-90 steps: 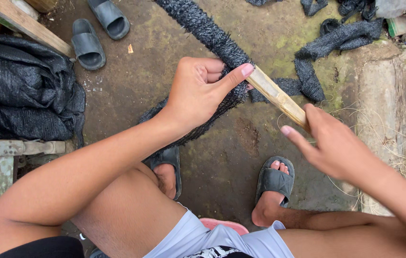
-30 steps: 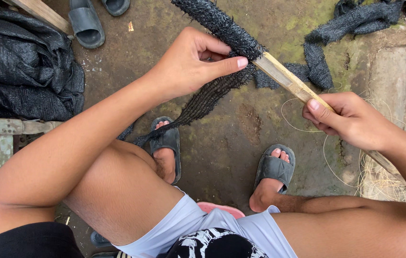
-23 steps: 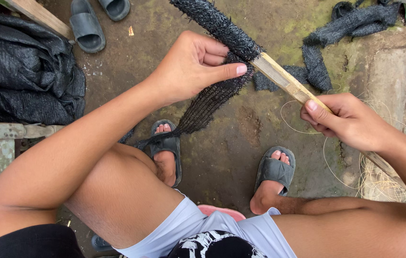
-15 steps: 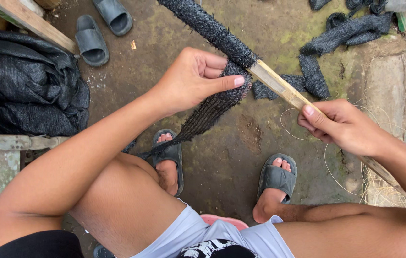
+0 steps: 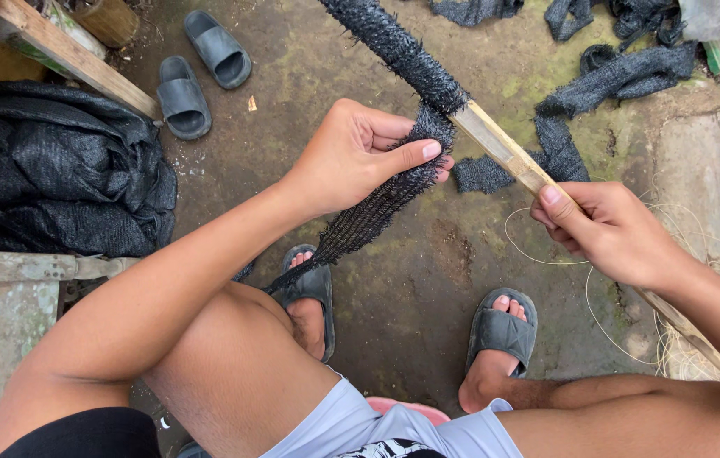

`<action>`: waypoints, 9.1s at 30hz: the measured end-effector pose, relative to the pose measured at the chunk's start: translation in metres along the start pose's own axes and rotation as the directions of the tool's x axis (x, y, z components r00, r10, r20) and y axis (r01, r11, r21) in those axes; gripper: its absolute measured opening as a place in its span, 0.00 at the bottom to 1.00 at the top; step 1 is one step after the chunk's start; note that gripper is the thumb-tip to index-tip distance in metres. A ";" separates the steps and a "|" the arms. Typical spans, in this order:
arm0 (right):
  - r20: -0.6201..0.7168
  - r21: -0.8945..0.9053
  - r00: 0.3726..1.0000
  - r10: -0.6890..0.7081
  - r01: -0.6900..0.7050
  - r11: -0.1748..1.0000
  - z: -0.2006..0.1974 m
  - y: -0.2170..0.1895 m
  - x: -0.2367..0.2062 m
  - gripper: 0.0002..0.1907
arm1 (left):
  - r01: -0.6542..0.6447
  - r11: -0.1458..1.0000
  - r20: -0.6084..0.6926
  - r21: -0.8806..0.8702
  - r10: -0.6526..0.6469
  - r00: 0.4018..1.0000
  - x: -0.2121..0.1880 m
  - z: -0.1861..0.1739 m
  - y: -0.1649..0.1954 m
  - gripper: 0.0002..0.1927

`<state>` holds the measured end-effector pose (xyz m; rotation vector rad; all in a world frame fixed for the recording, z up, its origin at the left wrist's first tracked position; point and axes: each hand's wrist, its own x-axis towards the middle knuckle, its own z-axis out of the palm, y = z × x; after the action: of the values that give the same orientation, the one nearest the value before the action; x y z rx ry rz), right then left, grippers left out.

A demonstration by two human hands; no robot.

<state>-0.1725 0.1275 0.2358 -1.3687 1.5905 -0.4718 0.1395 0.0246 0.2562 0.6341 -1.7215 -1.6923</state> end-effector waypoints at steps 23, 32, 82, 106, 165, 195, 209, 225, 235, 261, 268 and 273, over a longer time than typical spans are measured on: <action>-0.087 -0.473 0.980 -0.181 0.120 0.873 0.009 -0.029 -0.015 0.23 | -0.060 0.998 0.006 0.032 0.060 0.998 -0.007 0.011 0.009 0.10; -0.198 -0.774 0.932 -0.303 0.041 0.632 0.016 -0.050 -0.026 0.15 | -0.102 0.994 -0.018 0.031 0.102 0.995 -0.004 0.003 -0.003 0.09; -0.064 -0.339 0.749 -0.659 0.605 0.721 0.015 -0.064 -0.002 0.09 | -0.068 0.907 0.048 0.416 0.053 0.997 0.012 0.061 -0.024 0.21; -0.176 -0.499 0.718 -0.673 0.524 0.690 0.011 -0.067 -0.006 0.09 | -0.101 0.936 0.127 0.337 0.061 0.990 0.006 0.056 -0.014 0.21; 0.124 0.142 0.950 -0.287 0.270 0.952 0.007 -0.029 0.008 0.18 | -0.191 0.981 -0.008 0.019 0.191 0.982 0.015 0.040 -0.013 0.12; -0.161 -0.090 0.910 -0.381 0.371 0.924 0.018 -0.063 -0.001 0.16 | -0.233 0.955 -0.041 0.184 0.245 0.969 0.001 0.049 0.016 0.07; -0.212 -0.590 0.766 -0.607 0.395 0.704 0.027 -0.071 -0.003 0.11 | -0.186 0.978 -0.072 0.094 0.193 0.978 0.001 0.053 0.005 0.08; -0.118 -0.742 0.738 -0.665 0.379 0.552 0.043 -0.078 -0.014 0.25 | -0.063 0.986 -0.262 0.152 0.102 0.960 0.003 0.056 0.002 0.27; -0.005 -0.584 0.780 -0.625 0.505 0.635 0.019 -0.077 -0.003 0.23 | -0.032 0.986 -0.244 0.162 0.071 0.967 0.007 0.043 0.004 0.15; 0.183 -0.244 0.962 -0.200 0.242 0.939 0.000 -0.064 -0.025 0.22 | -0.017 0.956 0.274 0.291 -0.067 0.959 -0.014 0.008 0.003 0.18; 0.159 -0.247 0.971 -0.177 0.213 0.945 0.000 -0.062 -0.025 0.20 | -0.135 0.976 0.256 0.173 0.087 0.963 -0.015 0.019 0.015 0.20; 0.149 -0.217 0.971 -0.186 0.216 0.952 0.002 -0.062 -0.025 0.19 | 0.073 0.977 0.142 0.198 -0.103 0.984 -0.013 0.028 0.016 0.17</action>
<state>-0.1390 0.1322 0.2941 -1.7158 1.4419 -0.3182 0.1290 0.0543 0.2715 0.6928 -2.0098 -1.6844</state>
